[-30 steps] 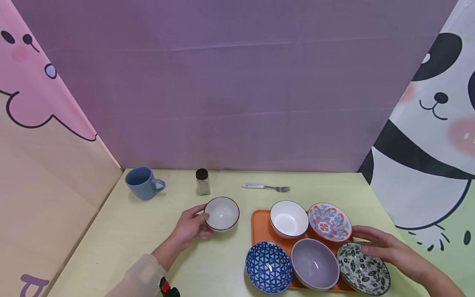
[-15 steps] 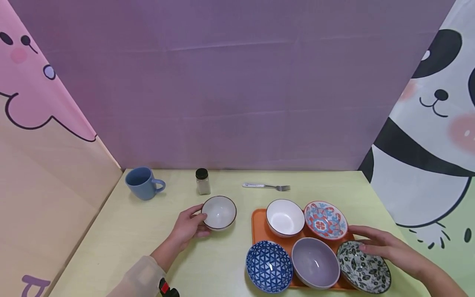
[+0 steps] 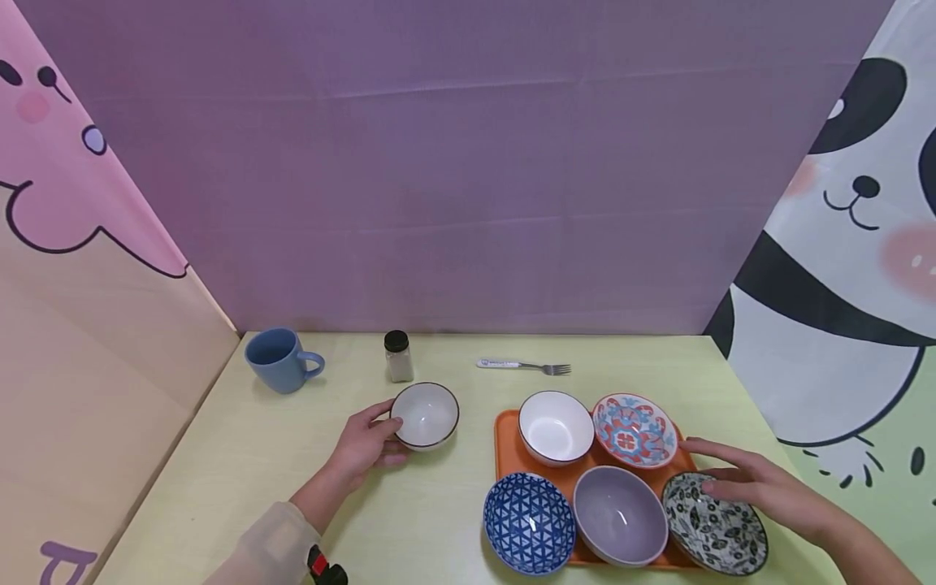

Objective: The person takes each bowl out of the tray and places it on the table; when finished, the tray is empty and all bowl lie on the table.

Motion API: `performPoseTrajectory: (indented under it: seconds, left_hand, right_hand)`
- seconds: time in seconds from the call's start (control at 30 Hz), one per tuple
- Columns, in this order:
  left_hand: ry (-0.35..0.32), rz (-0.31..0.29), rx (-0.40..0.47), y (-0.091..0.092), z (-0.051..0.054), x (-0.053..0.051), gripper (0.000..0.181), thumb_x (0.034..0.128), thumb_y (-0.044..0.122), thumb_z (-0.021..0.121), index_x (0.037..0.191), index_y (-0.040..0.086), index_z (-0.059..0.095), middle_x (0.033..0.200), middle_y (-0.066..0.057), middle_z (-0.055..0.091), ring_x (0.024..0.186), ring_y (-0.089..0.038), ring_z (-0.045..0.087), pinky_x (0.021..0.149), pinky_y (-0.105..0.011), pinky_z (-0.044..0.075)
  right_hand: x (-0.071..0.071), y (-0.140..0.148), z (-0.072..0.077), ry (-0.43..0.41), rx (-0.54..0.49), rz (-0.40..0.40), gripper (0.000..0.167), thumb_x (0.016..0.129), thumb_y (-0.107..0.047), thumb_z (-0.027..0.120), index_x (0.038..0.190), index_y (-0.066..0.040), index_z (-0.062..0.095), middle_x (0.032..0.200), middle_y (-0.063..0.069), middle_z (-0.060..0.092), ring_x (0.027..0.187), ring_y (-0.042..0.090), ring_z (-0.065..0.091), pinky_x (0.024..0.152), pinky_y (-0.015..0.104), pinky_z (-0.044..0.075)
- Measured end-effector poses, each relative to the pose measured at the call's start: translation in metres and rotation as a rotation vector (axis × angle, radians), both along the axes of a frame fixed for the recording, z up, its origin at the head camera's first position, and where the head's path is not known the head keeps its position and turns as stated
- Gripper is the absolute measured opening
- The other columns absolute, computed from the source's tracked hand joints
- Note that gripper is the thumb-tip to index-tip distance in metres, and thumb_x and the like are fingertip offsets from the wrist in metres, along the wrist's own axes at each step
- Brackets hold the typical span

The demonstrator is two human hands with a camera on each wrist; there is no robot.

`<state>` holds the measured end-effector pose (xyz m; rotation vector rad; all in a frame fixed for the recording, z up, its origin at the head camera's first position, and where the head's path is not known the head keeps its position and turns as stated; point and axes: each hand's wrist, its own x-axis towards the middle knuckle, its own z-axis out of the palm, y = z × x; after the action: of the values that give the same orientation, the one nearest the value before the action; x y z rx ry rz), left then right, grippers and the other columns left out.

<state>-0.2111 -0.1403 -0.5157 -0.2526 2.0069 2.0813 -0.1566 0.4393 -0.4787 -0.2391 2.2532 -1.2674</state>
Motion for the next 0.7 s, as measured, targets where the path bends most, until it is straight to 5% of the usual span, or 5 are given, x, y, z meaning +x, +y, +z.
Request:
performPoseTrajectory:
  seconds: [0.07, 0.17, 0.3, 0.43, 0.7]
  left_hand:
    - [0.004, -0.004, -0.012, 0.0, 0.001, 0.0, 0.053, 0.1019, 0.006, 0.057, 0.153, 0.001, 0.044, 0.11, -0.028, 0.071, 0.077, -0.028, 0.074, 0.069, -0.045, 0.066]
    - [0.011, -0.011, -0.031, 0.0, 0.003, 0.001, 0.053, 0.1024, 0.007, 0.057, 0.153, 0.0, 0.043, 0.113, -0.03, 0.07, 0.078, -0.028, 0.075, 0.069, -0.046, 0.065]
    - [0.005, -0.013, -0.051, 0.002, 0.008, 0.004, 0.053, 0.1029, 0.007, 0.056, 0.154, 0.0, 0.042, 0.116, -0.031, 0.068, 0.079, -0.029, 0.075, 0.069, -0.046, 0.065]
    - [0.001, -0.011, -0.062, 0.002, 0.011, 0.004, 0.053, 0.1033, 0.007, 0.056, 0.154, 0.0, 0.042, 0.117, -0.031, 0.067, 0.08, -0.028, 0.075, 0.07, -0.046, 0.065]
    - [0.014, -0.017, -0.098, 0.001, 0.011, 0.006, 0.052, 0.1043, 0.01, 0.055, 0.154, 0.001, 0.042, 0.118, -0.03, 0.066, 0.084, -0.03, 0.075, 0.068, -0.046, 0.065]
  right_hand:
    - [0.0, -0.003, 0.002, 0.013, 0.016, 0.01, 0.061, 0.104, -0.024, 0.056, 0.158, -0.004, 0.034, 0.162, 0.01, 0.036, 0.133, 0.067, 0.04, 0.095, 0.062, 0.056]
    - [-0.002, -0.006, 0.003, 0.059, 0.055, 0.039, 0.058, 0.105, -0.024, 0.056, 0.157, -0.005, 0.038, 0.16, 0.034, 0.029, 0.136, 0.033, 0.052, 0.094, 0.051, 0.059]
    - [-0.004, -0.007, 0.003, 0.111, 0.088, 0.07, 0.055, 0.105, -0.024, 0.057, 0.156, -0.008, 0.042, 0.157, 0.027, 0.039, 0.125, -0.007, 0.045, 0.092, 0.044, 0.056]
    - [-0.004, -0.01, 0.004, 0.13, 0.096, 0.077, 0.054, 0.104, -0.025, 0.058, 0.154, -0.008, 0.044, 0.156, 0.032, 0.038, 0.117, -0.019, 0.039, 0.092, 0.05, 0.054]
    - [-0.009, -0.011, 0.015, 0.092, 0.128, 0.026, 0.062, 0.106, -0.028, 0.056, 0.157, -0.001, 0.034, 0.159, 0.039, 0.025, 0.127, 0.054, 0.054, 0.09, 0.056, 0.058]
